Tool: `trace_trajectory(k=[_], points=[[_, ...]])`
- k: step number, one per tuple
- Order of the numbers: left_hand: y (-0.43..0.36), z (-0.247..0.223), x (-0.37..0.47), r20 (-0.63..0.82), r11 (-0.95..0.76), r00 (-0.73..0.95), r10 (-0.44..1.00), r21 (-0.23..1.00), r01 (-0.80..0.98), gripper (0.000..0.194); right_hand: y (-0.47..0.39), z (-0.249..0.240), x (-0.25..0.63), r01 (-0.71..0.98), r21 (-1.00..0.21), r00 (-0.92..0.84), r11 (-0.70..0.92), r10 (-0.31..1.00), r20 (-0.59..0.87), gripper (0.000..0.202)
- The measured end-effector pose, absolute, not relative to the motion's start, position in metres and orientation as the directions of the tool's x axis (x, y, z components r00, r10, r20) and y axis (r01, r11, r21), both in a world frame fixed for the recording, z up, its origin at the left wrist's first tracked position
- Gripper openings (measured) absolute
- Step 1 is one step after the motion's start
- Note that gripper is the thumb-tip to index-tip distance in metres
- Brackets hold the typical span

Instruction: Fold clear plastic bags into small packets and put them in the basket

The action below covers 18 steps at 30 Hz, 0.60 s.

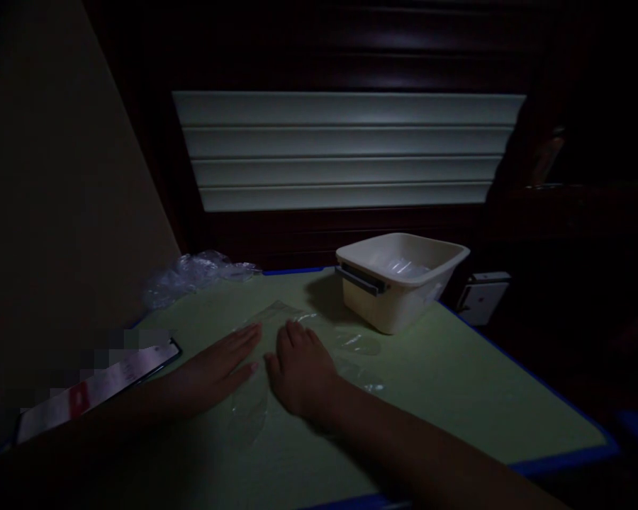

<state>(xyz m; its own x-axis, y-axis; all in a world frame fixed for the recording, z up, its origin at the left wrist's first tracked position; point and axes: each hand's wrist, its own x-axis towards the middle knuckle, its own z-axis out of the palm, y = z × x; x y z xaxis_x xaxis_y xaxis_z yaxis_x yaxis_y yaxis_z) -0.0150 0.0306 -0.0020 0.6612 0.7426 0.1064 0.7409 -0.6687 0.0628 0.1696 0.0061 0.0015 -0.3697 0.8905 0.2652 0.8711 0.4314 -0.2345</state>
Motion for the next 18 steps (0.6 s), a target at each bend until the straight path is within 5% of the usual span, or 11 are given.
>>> trace_trajectory(k=[8,18], points=[[0.025,0.007,-0.011,-0.042,-0.636,0.64,0.767,0.078,0.768,0.06,-0.023,-0.009,0.242,0.901,-0.165,-0.376,0.4,0.913,0.16,0.059],[0.026,0.005,-0.013,-0.036,-0.643,0.646,0.763,0.072,0.763,0.06,-0.057,-0.021,0.302,0.959,-0.17,-0.203,0.225,0.969,0.138,0.061]])
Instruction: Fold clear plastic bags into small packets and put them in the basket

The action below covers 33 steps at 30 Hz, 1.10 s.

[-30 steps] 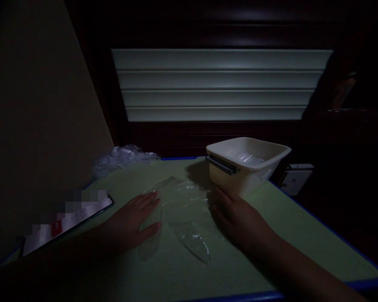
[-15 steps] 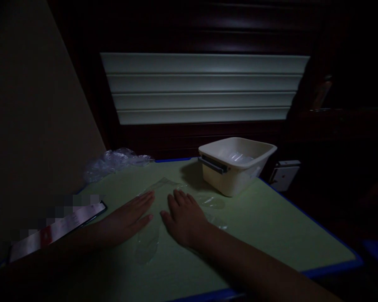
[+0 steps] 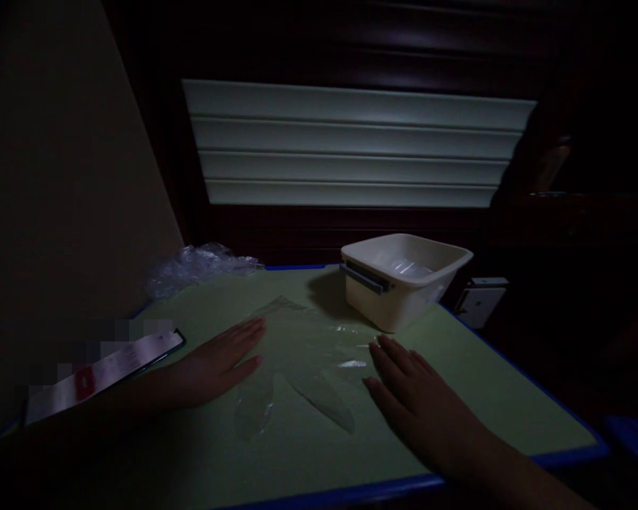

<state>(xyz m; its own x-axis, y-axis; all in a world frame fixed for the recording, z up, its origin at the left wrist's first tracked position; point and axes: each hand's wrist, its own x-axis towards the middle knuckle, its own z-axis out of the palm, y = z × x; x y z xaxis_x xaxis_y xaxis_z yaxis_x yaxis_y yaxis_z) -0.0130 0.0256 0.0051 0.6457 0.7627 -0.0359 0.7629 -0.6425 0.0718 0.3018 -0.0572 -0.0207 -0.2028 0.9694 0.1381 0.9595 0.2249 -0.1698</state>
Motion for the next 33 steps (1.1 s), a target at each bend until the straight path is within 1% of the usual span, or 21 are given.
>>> trace_trajectory(k=[3,5,7,10,12,14,18,23,25,29,31,33], points=[[0.026,0.004,-0.013,-0.026,-0.638,0.641,0.767,0.075,0.766,0.06,-0.051,-0.012,0.288,0.939,-0.222,-0.217,0.261,0.955,0.202,0.058],[0.026,0.004,-0.013,-0.023,-0.635,0.638,0.77,0.08,0.769,0.06,-0.045,0.001,0.271,0.908,-0.258,-0.258,0.33,0.926,0.277,0.055],[0.026,0.003,-0.013,-0.019,-0.631,0.635,0.773,0.085,0.771,0.059,-0.039,0.017,0.251,0.862,-0.266,-0.347,0.432,0.885,0.312,0.051],[0.025,0.003,-0.013,-0.01,-0.632,0.635,0.772,0.087,0.77,0.059,-0.027,0.031,0.22,0.705,-0.293,-0.596,0.645,0.764,0.247,0.034],[0.025,0.003,-0.013,-0.004,-0.636,0.639,0.769,0.084,0.767,0.058,-0.019,0.029,0.208,0.669,-0.253,-0.642,0.698,0.715,0.275,0.035],[0.024,0.004,-0.012,-0.007,-0.63,0.633,0.774,0.089,0.772,0.057,-0.013,0.02,0.203,0.664,-0.218,-0.667,0.715,0.698,0.259,0.042],[0.023,0.005,-0.012,-0.007,-0.625,0.629,0.777,0.109,0.773,0.056,-0.011,0.005,0.212,0.72,-0.216,-0.653,0.659,0.749,0.108,0.057],[0.025,0.005,-0.01,-0.035,-0.626,0.633,0.774,0.109,0.772,0.058,-0.024,0.013,0.222,0.695,-0.214,-0.7,0.686,0.714,0.011,0.061],[0.025,0.007,-0.009,-0.055,-0.611,0.619,0.784,0.112,0.784,0.057,-0.031,0.015,0.227,0.674,-0.215,-0.719,0.707,0.694,0.03,0.06],[0.023,0.009,-0.009,-0.043,-0.603,0.612,0.79,0.125,0.788,0.057,-0.045,0.006,0.252,0.637,-0.179,-0.736,0.75,0.661,0.146,0.055],[0.024,0.008,-0.009,-0.031,-0.607,0.615,0.788,0.129,0.784,0.057,-0.051,-0.004,0.268,0.602,-0.144,-0.767,0.786,0.619,0.17,0.06],[0.025,0.007,-0.01,-0.02,-0.613,0.621,0.784,0.13,0.779,0.057,-0.056,-0.01,0.281,0.598,-0.104,-0.772,0.794,0.606,0.191,0.064]])
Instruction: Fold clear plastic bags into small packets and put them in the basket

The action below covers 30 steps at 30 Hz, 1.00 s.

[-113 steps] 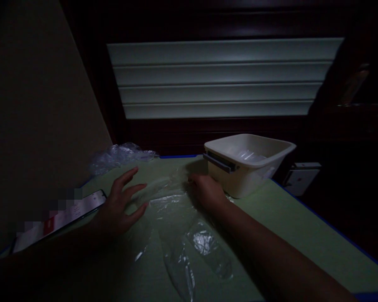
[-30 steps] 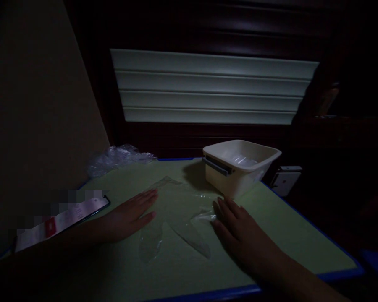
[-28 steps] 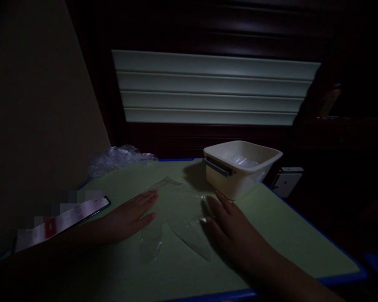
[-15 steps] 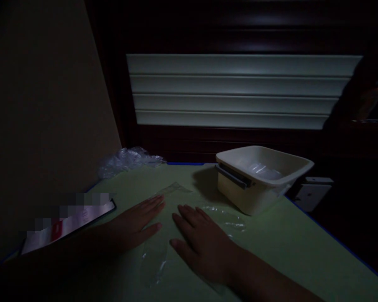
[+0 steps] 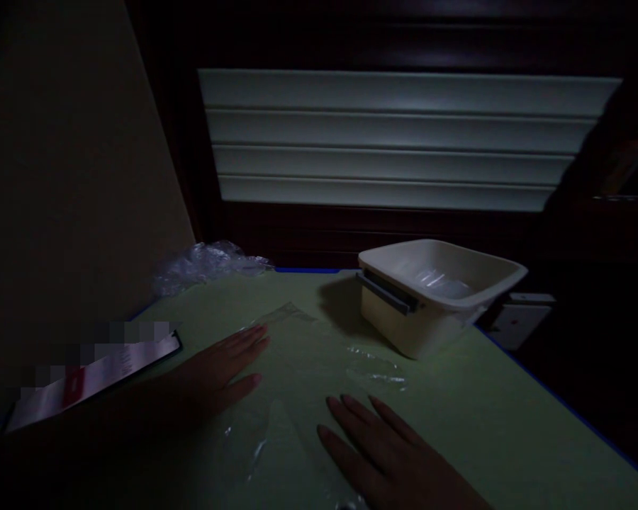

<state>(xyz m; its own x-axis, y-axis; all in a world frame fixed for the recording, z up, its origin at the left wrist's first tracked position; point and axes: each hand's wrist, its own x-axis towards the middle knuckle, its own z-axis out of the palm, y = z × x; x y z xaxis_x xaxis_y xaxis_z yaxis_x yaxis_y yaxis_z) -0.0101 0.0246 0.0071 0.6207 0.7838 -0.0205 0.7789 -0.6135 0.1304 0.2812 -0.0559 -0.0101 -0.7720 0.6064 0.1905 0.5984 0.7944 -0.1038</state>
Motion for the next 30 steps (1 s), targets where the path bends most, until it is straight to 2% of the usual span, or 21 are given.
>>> trace_trajectory(k=[3,5,6,8,12,14,19,24,27,30], points=[[0.026,0.005,-0.011,-0.02,-0.62,0.628,0.778,0.132,0.773,0.058,-0.06,-0.006,0.285,0.638,-0.075,-0.724,0.766,0.631,0.279,0.06],[0.027,0.004,-0.012,-0.032,-0.619,0.627,0.779,0.126,0.775,0.058,-0.059,0.006,0.273,0.618,-0.049,-0.736,0.784,0.6,0.315,0.045],[0.028,0.004,-0.012,-0.035,-0.619,0.626,0.779,0.123,0.776,0.058,-0.058,0.013,0.264,0.561,-0.025,-0.77,0.828,0.532,0.353,0.036],[0.028,0.004,-0.012,-0.031,-0.619,0.626,0.779,0.115,0.777,0.058,-0.052,0.026,0.243,0.536,-0.004,-0.787,0.844,0.501,0.359,0.025],[0.025,0.005,-0.012,-0.007,-0.636,0.639,0.769,0.095,0.766,0.056,-0.036,0.033,0.204,0.317,0.191,-0.901,0.929,0.232,0.368,0.019],[0.024,0.006,-0.011,-0.004,-0.642,0.645,0.764,0.09,0.762,0.055,-0.029,0.027,0.193,0.257,0.194,-0.922,0.947,0.18,0.342,0.014],[0.026,0.003,-0.012,0.051,-0.656,0.655,0.754,0.126,0.744,0.054,-0.024,0.002,0.189,0.281,0.025,-0.869,0.959,0.243,0.431,0.016],[0.026,0.0,-0.013,0.128,-0.674,0.663,0.738,0.183,0.716,0.05,-0.026,-0.004,0.185,0.292,0.043,-0.815,0.956,0.225,0.535,0.023],[0.025,-0.001,-0.013,0.178,-0.678,0.654,0.735,0.212,0.704,0.049,-0.027,0.0,0.182,0.308,0.055,-0.834,0.95,0.241,0.496,0.017],[0.025,-0.002,-0.015,0.191,-0.66,0.634,0.75,0.277,0.698,0.05,-0.027,0.001,0.18,0.347,0.008,-0.835,0.938,0.305,0.458,0.008]])
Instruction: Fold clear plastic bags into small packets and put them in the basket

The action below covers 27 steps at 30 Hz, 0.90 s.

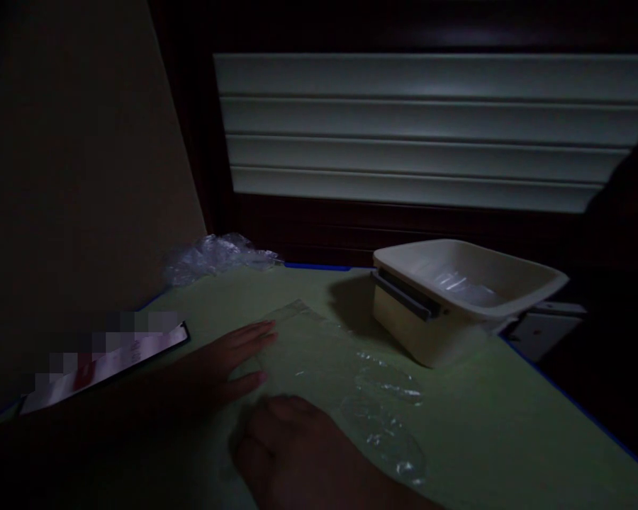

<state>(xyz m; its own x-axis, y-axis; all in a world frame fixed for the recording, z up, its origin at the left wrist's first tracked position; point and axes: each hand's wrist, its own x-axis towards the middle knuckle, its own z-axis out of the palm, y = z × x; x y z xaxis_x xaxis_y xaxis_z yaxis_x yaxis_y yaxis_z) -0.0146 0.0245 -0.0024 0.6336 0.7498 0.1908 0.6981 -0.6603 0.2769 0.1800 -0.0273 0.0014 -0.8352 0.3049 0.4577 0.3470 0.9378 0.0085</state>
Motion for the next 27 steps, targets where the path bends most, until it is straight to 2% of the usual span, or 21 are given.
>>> trace_trajectory(k=[3,6,9,12,16,20,22,27], points=[[0.029,-0.002,-0.019,0.259,-0.655,0.607,0.751,0.409,0.636,0.044,-0.028,0.001,0.18,0.373,-0.159,-0.805,0.914,0.404,0.435,0.009],[0.037,0.0,-0.023,0.421,-0.74,0.625,0.657,0.518,0.43,0.047,-0.028,0.004,0.182,0.393,-0.439,-0.729,0.808,0.565,0.386,0.014],[0.042,0.003,-0.023,0.502,-0.795,0.662,0.556,0.554,0.248,0.06,-0.027,0.008,0.185,0.367,-0.684,-0.595,0.631,0.724,0.348,0.014],[0.039,0.007,-0.021,0.469,-0.802,0.712,0.523,0.553,0.226,0.062,-0.023,0.008,0.187,0.277,-0.844,-0.449,0.46,0.838,0.31,0.016],[0.031,0.013,-0.018,0.378,-0.795,0.744,0.551,0.509,0.33,0.059,-0.016,0.005,0.187,0.147,-0.938,-0.336,0.314,0.908,0.251,0.021],[0.03,0.01,-0.015,0.378,-0.79,0.718,0.585,0.465,0.399,0.028,-0.01,0.001,0.188,0.031,-0.968,-0.292,0.247,0.929,0.228,0.025],[0.032,0.007,-0.015,0.392,-0.785,0.698,0.599,0.456,0.418,0.019,-0.008,0.001,0.188,0.017,-0.971,-0.279,0.238,0.934,0.224,0.025],[0.037,0.002,-0.014,0.408,-0.791,0.691,0.597,0.44,0.424,0.019,-0.007,0.004,0.188,0.056,-0.969,-0.249,0.241,0.943,0.22,0.022]])
